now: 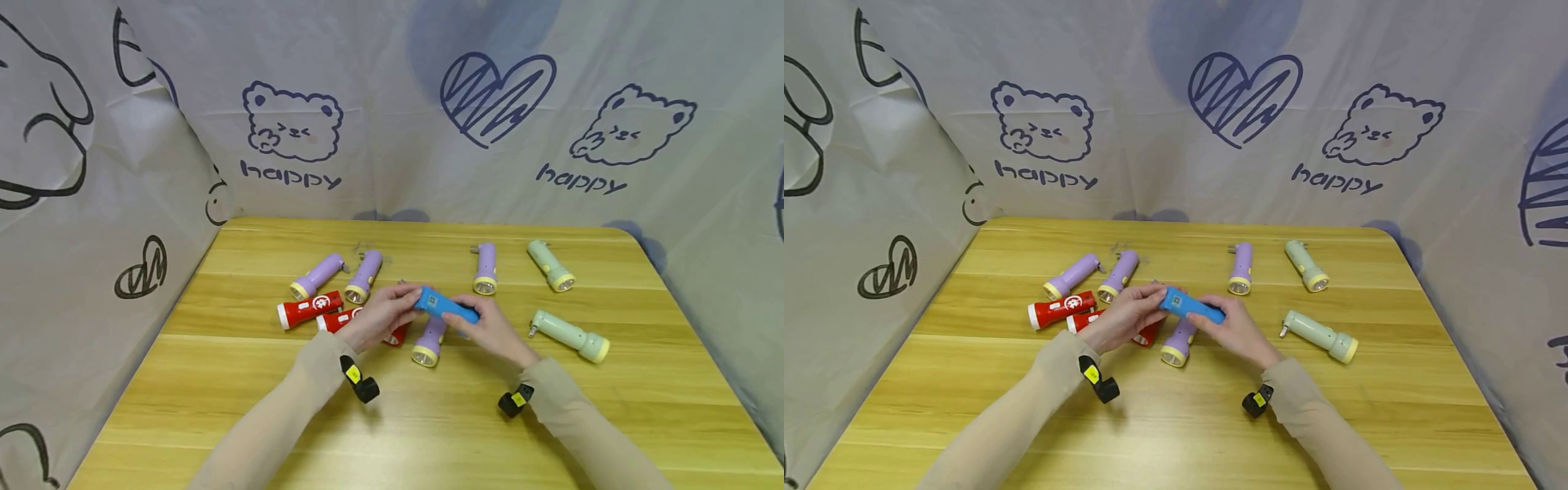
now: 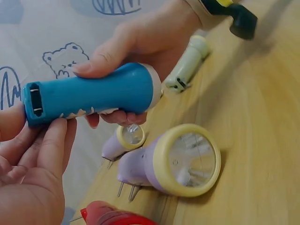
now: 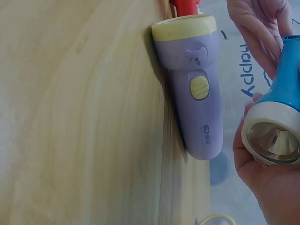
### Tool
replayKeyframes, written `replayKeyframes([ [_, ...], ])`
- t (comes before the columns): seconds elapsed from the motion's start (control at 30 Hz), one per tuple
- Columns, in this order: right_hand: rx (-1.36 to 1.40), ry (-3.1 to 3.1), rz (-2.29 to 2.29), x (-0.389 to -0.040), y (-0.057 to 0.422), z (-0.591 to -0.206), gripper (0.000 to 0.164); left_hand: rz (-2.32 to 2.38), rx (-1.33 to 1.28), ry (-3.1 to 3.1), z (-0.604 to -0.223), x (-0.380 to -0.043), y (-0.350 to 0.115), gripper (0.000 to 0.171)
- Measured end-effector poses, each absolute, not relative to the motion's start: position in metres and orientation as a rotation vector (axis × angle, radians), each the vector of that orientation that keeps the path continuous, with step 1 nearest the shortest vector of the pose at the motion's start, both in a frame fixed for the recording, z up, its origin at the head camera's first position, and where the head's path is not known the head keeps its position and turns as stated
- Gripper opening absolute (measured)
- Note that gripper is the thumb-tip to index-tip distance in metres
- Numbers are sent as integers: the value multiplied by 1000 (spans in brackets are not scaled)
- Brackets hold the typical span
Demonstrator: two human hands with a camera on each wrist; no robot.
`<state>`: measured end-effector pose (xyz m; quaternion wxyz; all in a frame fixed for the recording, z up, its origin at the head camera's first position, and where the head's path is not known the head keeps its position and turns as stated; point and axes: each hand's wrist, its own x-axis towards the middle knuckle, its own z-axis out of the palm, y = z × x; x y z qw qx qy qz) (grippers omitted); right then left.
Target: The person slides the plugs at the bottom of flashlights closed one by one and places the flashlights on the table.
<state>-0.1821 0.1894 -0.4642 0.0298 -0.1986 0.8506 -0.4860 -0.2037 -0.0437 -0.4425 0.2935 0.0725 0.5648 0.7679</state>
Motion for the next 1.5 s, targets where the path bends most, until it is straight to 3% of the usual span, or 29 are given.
replayKeyframes([
  [0.3, -693, 2581, -1461, -181, 191, -462, 23, 1967, 250, 1723, -443, -202, -43, 40],
  [0.83, -712, 2298, -1442, -186, 200, -457, 46, 1880, 348, 1949, -446, -203, -45, 37],
  [1.5, -528, 1778, -1515, -191, 206, -449, 59, 1783, 355, 1747, -436, -214, -53, 43],
])
